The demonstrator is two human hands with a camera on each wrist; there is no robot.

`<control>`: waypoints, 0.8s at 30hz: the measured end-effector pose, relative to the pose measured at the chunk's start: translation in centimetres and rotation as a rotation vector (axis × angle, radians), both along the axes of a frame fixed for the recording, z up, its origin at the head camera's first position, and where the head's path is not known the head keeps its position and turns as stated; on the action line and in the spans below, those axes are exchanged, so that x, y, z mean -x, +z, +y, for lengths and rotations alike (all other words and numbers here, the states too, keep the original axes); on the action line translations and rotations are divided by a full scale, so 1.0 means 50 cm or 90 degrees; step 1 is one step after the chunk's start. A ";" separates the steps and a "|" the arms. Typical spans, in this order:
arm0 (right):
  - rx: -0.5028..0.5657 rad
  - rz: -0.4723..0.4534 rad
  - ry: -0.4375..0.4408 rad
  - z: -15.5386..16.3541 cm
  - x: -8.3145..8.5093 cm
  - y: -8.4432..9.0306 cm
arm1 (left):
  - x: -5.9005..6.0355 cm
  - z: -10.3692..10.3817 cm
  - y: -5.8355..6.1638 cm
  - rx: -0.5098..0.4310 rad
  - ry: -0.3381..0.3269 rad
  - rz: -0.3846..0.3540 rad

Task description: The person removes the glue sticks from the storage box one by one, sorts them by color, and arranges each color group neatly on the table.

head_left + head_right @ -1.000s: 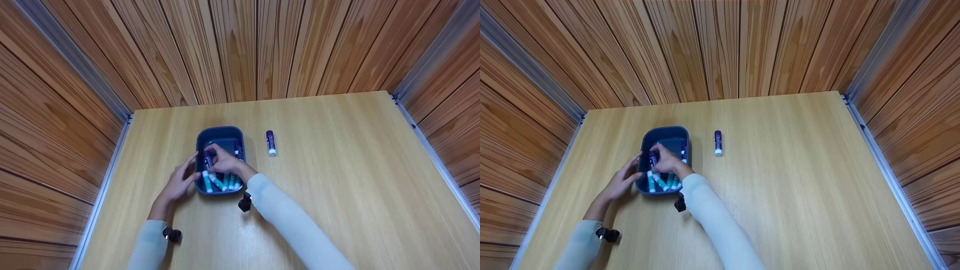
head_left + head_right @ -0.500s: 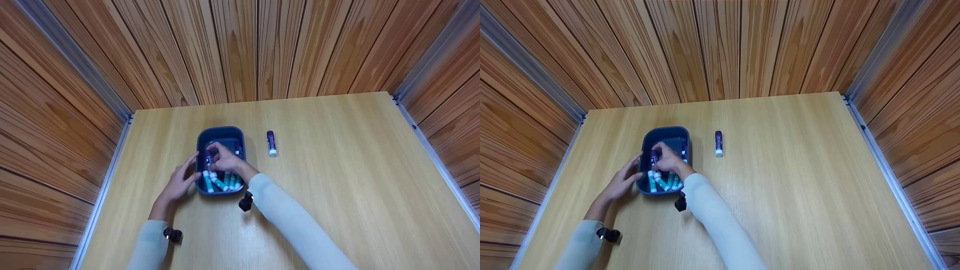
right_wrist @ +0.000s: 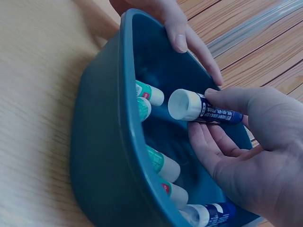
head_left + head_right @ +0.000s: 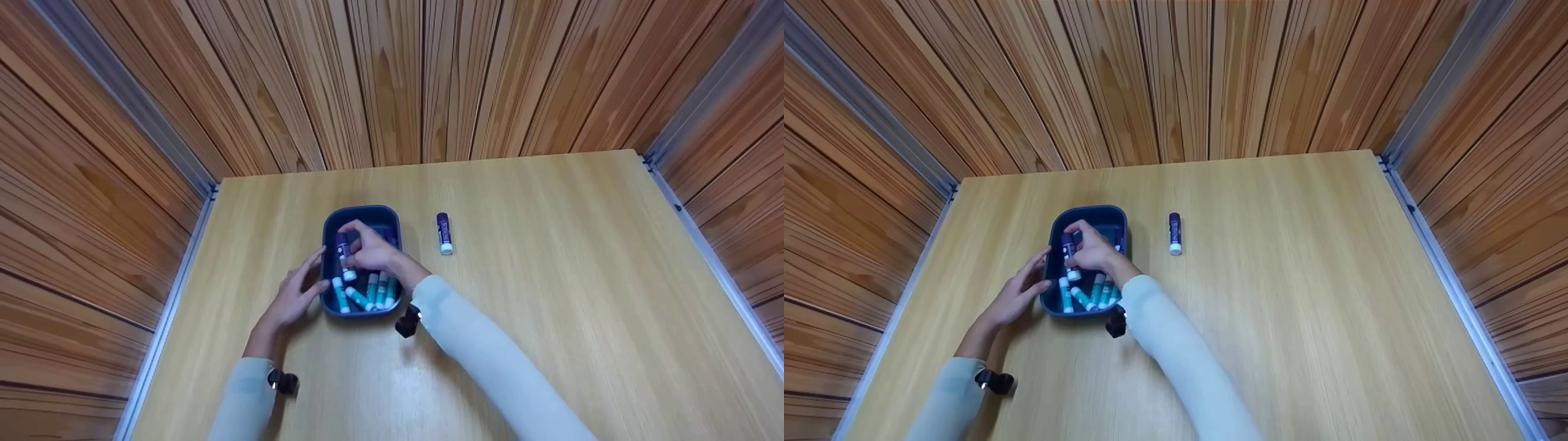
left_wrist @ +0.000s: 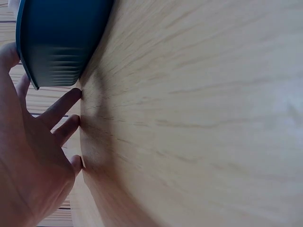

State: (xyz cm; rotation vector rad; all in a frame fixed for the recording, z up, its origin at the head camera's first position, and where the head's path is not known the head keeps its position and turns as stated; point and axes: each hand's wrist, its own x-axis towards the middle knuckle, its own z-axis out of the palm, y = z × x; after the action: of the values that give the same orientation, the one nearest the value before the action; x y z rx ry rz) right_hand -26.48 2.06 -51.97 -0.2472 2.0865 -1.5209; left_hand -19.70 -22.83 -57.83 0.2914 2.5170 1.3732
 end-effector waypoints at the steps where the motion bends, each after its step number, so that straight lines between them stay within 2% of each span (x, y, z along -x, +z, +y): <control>1: -0.002 0.003 -0.003 0.003 0.000 0.002 | 0.001 0.000 0.000 -0.001 -0.002 0.000; 13: 0.020 0.032 -0.027 0.057 0.015 0.035 | 0.001 0.005 0.004 -0.002 0.004 -0.001; 20: 0.007 0.023 -0.039 0.101 0.019 0.045 | 0.000 0.005 0.003 -0.017 -0.005 0.001; 24: 0.027 0.021 -0.040 0.120 0.019 0.046 | 0.000 0.006 0.004 -0.009 -0.001 -0.001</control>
State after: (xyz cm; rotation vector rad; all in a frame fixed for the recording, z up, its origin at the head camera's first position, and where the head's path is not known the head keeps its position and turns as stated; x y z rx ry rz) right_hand -27.45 8.07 -49.65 -0.2262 2.1072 -1.6091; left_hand -19.70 -22.55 -57.61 0.2939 2.5065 1.3902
